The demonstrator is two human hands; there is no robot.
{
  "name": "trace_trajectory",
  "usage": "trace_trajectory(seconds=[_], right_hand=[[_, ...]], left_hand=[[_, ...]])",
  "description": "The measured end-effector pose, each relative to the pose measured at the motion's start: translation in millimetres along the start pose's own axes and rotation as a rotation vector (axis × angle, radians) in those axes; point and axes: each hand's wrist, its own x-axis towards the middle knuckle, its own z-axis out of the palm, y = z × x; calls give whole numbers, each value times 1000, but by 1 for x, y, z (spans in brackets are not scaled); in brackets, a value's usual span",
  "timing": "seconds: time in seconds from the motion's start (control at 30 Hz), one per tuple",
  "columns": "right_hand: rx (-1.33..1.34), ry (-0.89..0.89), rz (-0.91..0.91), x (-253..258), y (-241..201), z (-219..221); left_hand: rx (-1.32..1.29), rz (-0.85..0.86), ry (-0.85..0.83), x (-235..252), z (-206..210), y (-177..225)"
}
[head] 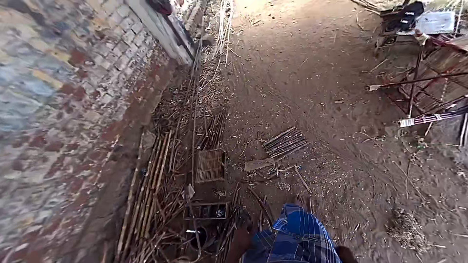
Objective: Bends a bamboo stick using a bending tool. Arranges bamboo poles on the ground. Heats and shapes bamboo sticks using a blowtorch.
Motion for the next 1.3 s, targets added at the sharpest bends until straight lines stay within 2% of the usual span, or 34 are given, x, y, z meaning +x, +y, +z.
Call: trace_trajectory(seconds=[0.07,0.17,0.27,0.33,0.47,0.6,0.7,0.77,0.9,1.0,1.1,1.2,1.3], right_hand=[[243,15,100,53,-70,-30],[444,41,96,102,-186,-76],[515,21,31,167,-255,-88],[610,13,17,208,-295,-86],[866,42,67,303,-350,-57],[1136,141,198,405,-396,-4],[1178,263,280,502,-424,27],[1175,306,334,575,-430,61],[915,373,469,720,-431,108],[721,377,623,806,-432,127],[585,419,713,864,-433,143],[504,492,821,891,-438,153],[551,551,856,900,-436,157]], left_hand=[[13,61,88,24,-46,30],[-17,127,222,64,-113,88],[14,211,242,118,-162,141],[34,283,199,167,-185,173],[72,339,68,298,-213,221],[341,261,-149,481,-230,263],[597,285,-269,654,-219,300],[683,260,-316,744,-204,307],[681,291,-390,866,-147,295],[630,326,-437,912,-107,277],[641,319,-460,947,-73,262],[654,331,-482,961,-56,246],[637,346,-496,963,-52,237]])
